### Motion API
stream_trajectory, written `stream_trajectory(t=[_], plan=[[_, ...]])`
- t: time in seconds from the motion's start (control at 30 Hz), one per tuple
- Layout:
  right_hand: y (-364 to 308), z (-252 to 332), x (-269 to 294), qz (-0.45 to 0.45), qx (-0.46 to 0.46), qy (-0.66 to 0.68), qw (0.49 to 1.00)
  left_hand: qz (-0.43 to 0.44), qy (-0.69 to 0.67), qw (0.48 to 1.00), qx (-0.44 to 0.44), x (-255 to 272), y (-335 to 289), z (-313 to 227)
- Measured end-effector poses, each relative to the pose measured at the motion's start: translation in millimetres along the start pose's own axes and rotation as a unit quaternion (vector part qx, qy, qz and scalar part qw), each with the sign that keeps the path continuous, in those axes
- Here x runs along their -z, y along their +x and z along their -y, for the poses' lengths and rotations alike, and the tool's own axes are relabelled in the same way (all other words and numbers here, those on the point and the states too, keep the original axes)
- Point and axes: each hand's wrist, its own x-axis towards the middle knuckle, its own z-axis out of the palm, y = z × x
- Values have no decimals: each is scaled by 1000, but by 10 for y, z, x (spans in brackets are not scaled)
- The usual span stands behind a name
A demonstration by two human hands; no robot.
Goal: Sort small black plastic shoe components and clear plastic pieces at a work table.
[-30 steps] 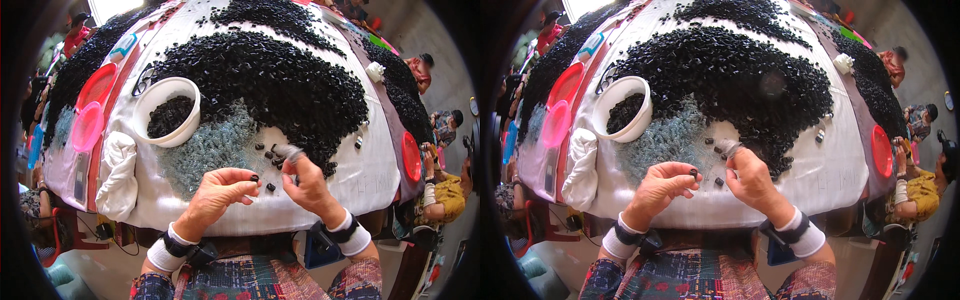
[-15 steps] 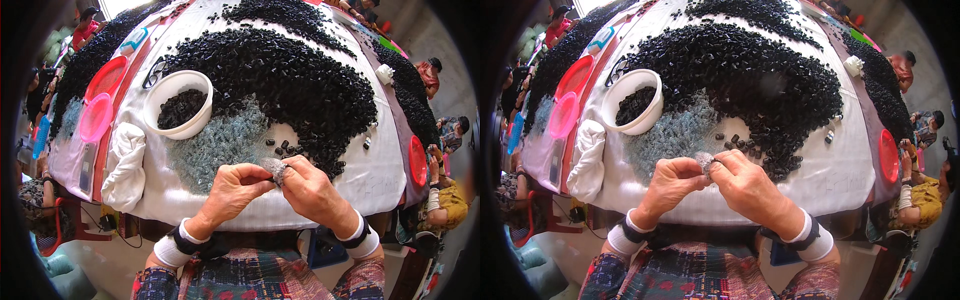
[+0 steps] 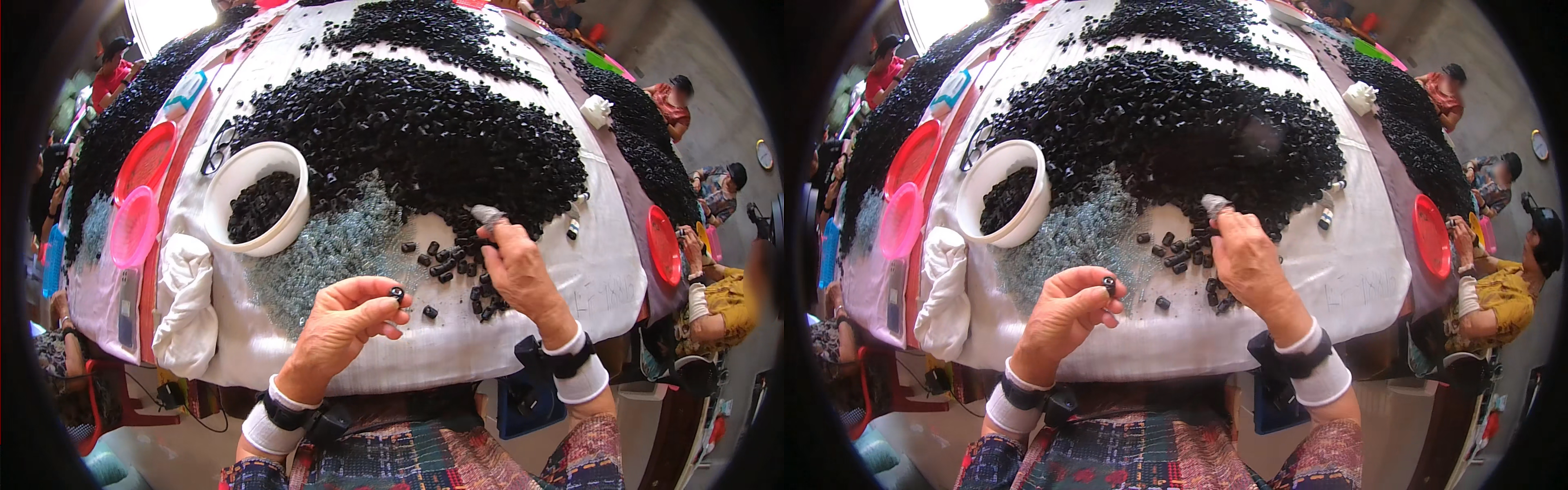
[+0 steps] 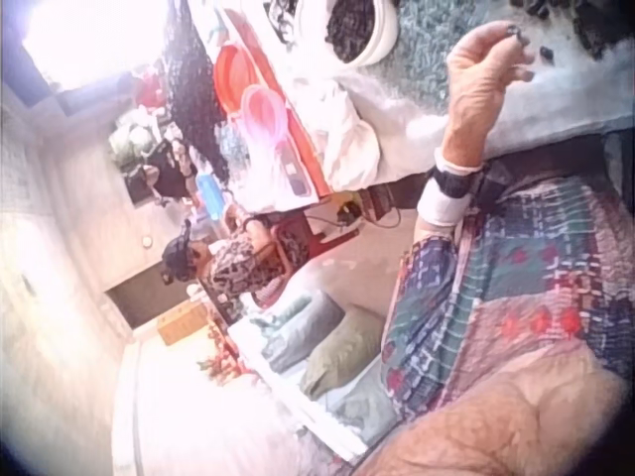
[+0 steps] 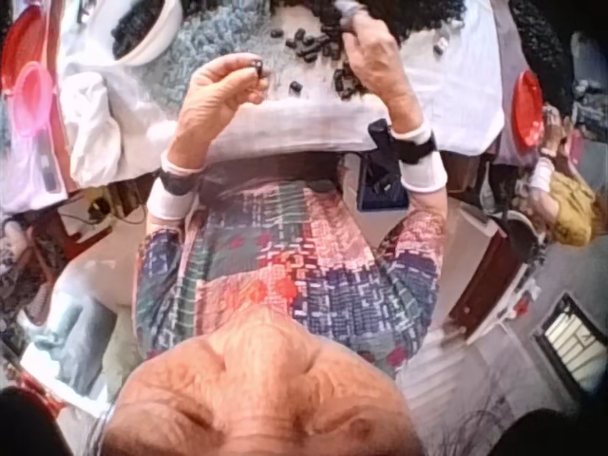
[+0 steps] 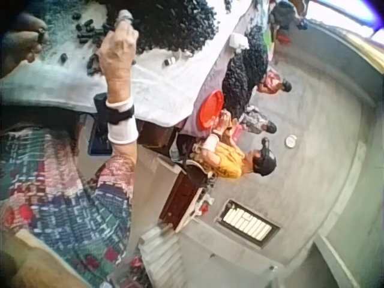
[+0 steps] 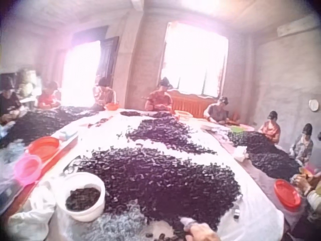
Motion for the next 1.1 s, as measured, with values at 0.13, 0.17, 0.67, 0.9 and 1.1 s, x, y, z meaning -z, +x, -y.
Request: stream_trajectory(t=[0.13, 0.17, 0.67, 0.9, 1.1], plan=[[-31, -76, -174, 56, 23, -29, 998, -12, 0, 1000, 3, -23, 0, -24], [-76, -46, -206, 62, 24, 4, 998, -11, -3, 1000, 6, 4, 8, -19], [-99, -136, 42, 2, -21, 44, 999, 2, -40, 999, 24, 131, 45, 1], [80, -149, -248, 41, 53, -64, 996, 1, -32, 999, 34, 104, 57, -12], [85, -182, -362, 54, 14, -75, 996, -7, -19, 999, 35, 111, 50, -26]])
